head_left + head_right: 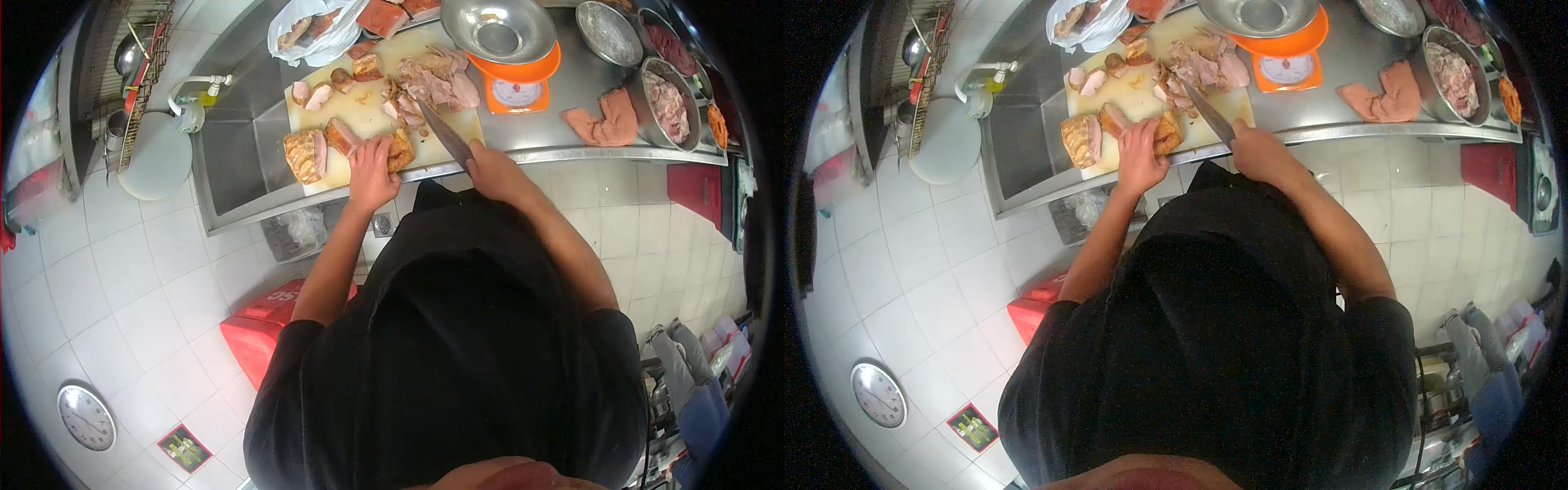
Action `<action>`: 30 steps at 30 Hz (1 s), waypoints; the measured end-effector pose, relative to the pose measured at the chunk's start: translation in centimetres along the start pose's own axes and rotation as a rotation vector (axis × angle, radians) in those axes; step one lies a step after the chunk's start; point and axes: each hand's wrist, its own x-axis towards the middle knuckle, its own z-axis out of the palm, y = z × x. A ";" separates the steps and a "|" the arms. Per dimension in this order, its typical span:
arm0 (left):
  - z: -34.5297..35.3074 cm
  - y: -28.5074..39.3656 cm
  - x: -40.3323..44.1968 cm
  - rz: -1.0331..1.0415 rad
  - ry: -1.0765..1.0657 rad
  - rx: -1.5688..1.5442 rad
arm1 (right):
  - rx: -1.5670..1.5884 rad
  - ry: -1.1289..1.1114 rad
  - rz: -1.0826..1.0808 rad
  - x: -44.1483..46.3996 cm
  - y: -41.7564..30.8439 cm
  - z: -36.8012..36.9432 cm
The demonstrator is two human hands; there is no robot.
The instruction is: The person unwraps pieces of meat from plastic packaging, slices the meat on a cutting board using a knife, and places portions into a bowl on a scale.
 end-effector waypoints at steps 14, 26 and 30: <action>0.6 -2.5 0.9 -0.155 0.036 -0.077 | -0.169 -0.075 -0.033 3.3 -6.4 0.8; 2.9 -3.9 0.1 -0.168 0.077 -0.158 | -0.365 -0.171 -0.057 5.7 -10.0 0.9; 2.4 -3.7 0.2 -0.179 0.056 -0.156 | -0.410 -0.213 -0.041 6.0 -10.8 0.3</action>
